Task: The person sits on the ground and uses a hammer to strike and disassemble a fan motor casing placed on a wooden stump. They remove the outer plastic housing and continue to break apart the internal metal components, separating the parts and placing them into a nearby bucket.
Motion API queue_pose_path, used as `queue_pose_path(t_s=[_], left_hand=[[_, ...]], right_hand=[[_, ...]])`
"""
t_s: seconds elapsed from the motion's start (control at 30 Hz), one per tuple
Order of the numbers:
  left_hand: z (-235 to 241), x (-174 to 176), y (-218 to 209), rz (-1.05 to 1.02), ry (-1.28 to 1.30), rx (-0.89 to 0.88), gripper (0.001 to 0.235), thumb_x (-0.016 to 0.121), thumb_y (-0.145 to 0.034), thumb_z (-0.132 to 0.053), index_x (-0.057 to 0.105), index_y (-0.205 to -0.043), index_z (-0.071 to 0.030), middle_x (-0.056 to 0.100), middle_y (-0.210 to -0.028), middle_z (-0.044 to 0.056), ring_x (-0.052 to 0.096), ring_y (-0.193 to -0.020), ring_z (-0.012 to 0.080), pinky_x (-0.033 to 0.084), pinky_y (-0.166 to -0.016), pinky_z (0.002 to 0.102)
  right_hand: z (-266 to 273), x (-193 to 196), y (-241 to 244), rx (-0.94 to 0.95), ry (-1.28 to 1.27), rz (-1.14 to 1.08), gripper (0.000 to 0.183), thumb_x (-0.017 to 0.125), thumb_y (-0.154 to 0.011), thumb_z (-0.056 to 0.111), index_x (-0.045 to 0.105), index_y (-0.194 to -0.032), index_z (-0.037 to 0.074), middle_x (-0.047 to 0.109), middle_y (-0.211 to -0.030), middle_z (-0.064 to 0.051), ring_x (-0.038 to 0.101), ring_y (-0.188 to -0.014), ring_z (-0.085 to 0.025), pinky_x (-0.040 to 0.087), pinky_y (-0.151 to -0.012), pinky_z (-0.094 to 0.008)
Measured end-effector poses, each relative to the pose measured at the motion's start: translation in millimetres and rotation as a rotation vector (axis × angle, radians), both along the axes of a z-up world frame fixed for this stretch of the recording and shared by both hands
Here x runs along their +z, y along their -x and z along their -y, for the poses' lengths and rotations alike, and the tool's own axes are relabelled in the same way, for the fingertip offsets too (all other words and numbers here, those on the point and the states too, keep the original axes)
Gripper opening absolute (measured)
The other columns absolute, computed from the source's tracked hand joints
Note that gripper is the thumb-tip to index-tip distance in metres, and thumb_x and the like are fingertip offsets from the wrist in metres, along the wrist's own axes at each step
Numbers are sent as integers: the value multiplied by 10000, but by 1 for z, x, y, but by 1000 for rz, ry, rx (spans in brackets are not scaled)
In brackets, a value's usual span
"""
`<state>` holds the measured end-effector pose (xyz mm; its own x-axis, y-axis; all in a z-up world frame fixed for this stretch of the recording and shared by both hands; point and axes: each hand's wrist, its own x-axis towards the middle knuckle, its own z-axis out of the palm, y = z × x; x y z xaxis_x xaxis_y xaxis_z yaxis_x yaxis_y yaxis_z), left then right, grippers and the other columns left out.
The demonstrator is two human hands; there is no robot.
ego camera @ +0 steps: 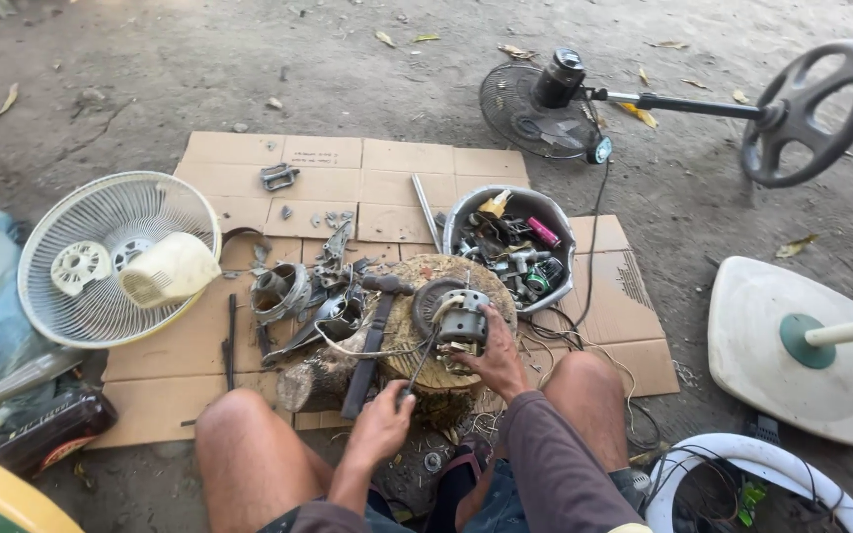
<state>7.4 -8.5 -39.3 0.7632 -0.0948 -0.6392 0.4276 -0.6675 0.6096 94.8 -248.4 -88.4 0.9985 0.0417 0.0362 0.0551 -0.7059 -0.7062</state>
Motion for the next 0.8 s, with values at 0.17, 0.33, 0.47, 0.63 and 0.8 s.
queue_pose_path(t_s=[0.17, 0.33, 0.47, 0.63, 0.8], left_hand=[[30, -9, -1, 102, 49, 128, 421, 440, -1055, -309, 474, -1459, -192, 722, -1254, 114, 746, -1070, 307, 622, -926, 515], [28, 11, -2, 135, 229, 428, 444, 547, -1005, -243, 555, -1427, -107, 640, -1385, 147, 680, -1221, 282, 587, -1037, 440], [32, -16, 3, 259, 170, 450, 380, 567, -981, -295, 642, -1301, -105, 775, -1042, 81, 750, -879, 267, 578, -763, 432], [26, -37, -11, 69, 92, 283, 477, 423, -1061, -324, 404, -1511, -165, 678, -1324, 99, 718, -1133, 267, 622, -957, 500], [5, 17, -9, 170, 446, 584, 404, 528, -1011, -220, 614, -1344, -9, 668, -913, 197, 592, -781, 294, 512, -615, 406]], right_hand=[[-6, 3, 10, 4, 24, 88, 1037, 992, -599, 248, 368, -1420, 139, 598, -1320, -141, 614, -1195, -333, 537, -1073, -492], [-21, -5, 8, 54, 28, 208, 976, 940, -666, 201, 313, -1409, 112, 493, -1484, -159, 554, -1314, -353, 467, -1144, -474], [-30, -15, 2, 66, -23, 159, 1009, 950, -666, 181, 276, -1416, 160, 366, -1605, -215, 488, -1381, -406, 439, -1172, -484], [-31, -22, -5, -7, -24, 129, 1029, 968, -653, 252, 272, -1406, 162, 424, -1448, -157, 505, -1337, -350, 451, -1181, -490], [-30, -18, -3, -26, -87, 81, 950, 943, -711, 342, 356, -1410, 77, 343, -1535, -331, 374, -1429, -529, 401, -1153, -566]])
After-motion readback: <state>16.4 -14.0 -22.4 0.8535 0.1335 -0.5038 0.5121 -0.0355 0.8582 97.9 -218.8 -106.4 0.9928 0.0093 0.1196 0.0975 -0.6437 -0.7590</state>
